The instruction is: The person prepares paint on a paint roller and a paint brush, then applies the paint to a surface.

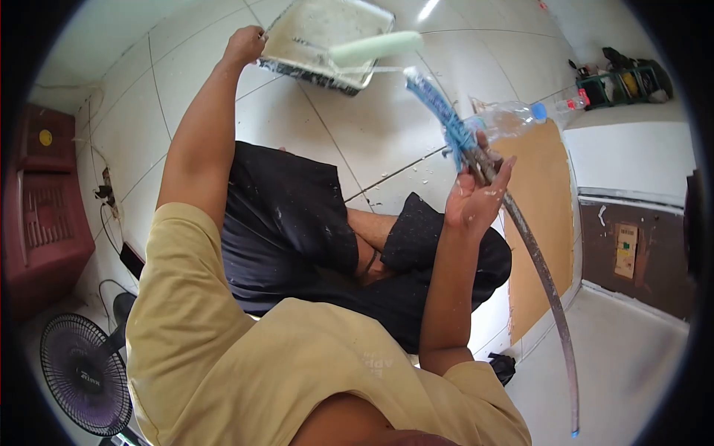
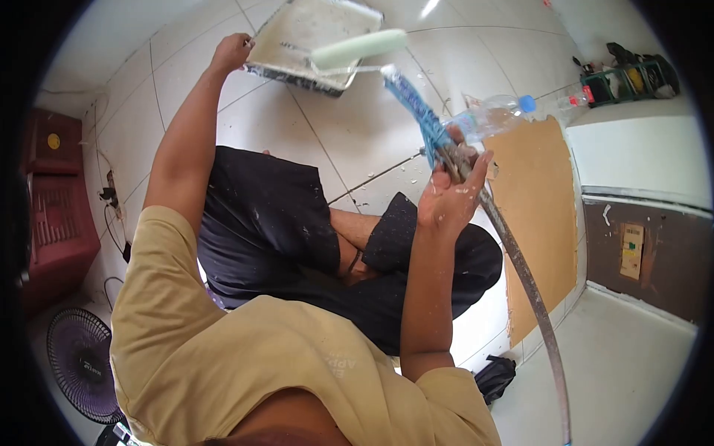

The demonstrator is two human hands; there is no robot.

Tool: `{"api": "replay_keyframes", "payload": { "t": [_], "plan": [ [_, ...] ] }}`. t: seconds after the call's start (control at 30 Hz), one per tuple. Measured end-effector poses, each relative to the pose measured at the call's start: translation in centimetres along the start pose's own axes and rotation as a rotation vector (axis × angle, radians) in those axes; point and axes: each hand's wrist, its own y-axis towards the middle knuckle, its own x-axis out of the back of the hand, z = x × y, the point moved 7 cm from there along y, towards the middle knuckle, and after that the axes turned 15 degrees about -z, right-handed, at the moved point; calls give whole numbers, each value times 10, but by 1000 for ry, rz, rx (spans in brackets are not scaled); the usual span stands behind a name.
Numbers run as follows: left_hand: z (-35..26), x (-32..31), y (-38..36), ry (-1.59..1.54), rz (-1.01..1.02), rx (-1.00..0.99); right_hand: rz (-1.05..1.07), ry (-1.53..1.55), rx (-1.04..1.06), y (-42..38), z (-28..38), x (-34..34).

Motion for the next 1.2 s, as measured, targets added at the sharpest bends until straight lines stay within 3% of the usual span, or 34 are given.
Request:
{"api": "replay_keyframes", "payload": {
  "t": [0.07, 0.13, 0.2, 0.23, 0.3, 0.33, 0.4, 0.43, 0.5, 0.57, 0.6, 0.63, 0.67, 0.7, 0.73, 0.77, 0.8, 0.87, 0.93, 0.97, 1.0, 1.03, 1.07, 1.1, 1.13, 1.2],
  "plan": [
    [27, -9, 5, -8, -41, 150, -15, -2, -17, -3, -20, -32],
    [44, -28, 11, 41, -66, 136, 178, 36, 54, -6, -38, -68],
    [43, -60, 13, 352, 25, -61, 230, 32, 73, -20, -66, -94],
    [48, -71, 12, 316, 9, -82, 320, 22, 98, -23, -84, -106],
    [63, -81, -6, -62, 128, 372, 356, -155, 127, -34, -119, -121],
    [58, -72, -10, -70, 113, 360, 390, -235, 158, -35, -138, -122],
    [61, -64, -31, -434, 79, 709, 343, -422, 144, -40, -154, -122],
    [60, -64, -29, -442, 77, 696, 341, -415, 157, -37, -154, -121],
    [62, -29, -21, 202, -238, 465, 425, -560, 477, -37, -144, -130],
    [-1, 2, -9, 108, -202, -61, 426, -622, 479, -38, -126, -150],
    [-24, 2, 1, -8, -380, -331, 422, -694, 466, -38, -119, -161],
    [-76, 32, -13, -195, -278, -484, 425, -648, 504, -31, -114, -176],
    [-126, 58, -36, -308, -304, -625, 496, -744, 634, -28, -101, -200],
    [-167, 75, -60, -425, -324, -760, 558, -827, 597, -25, -92, -225],
    [-188, 78, -71, -511, -292, -716, 617, -965, 600, -26, -83, -247],
    [-202, 84, -78, -597, -261, -675, 824, -1213, 1482, 6, -109, -265],
    [-211, 97, -85, -600, -250, -662, 869, -879, 722, -8, -86, -295],
    [-214, 114, -84, -723, -151, -487, 898, -880, 465, 0, -89, -321],
    [-199, 87, -64, -731, -160, -552, 989, -879, 575, -1, -90, -335],
    [-181, 70, -45, -651, -339, -466, 976, -888, 572, 17, -101, -326],
    [-168, 61, -34, -570, -508, -385, 1054, -857, 813, 41, -115, -307],
    [-171, 76, -39, -668, -392, -262, 1128, -817, 1067, 62, -131, -279],
    [-172, 82, -36, -684, -392, -274, 1002, -871, 823, 110, -164, -234],
    [-164, 86, -31, -728, -435, -248, 936, -1016, 1038, 114, -162, -190],
    [-157, 90, -27, -769, -480, -214, 873, -1307, 1005, 123, -168, -134],
    [-153, 96, -16, -849, -440, -183, 953, -1547, 841, 128, -170, -27]
  ]
}}
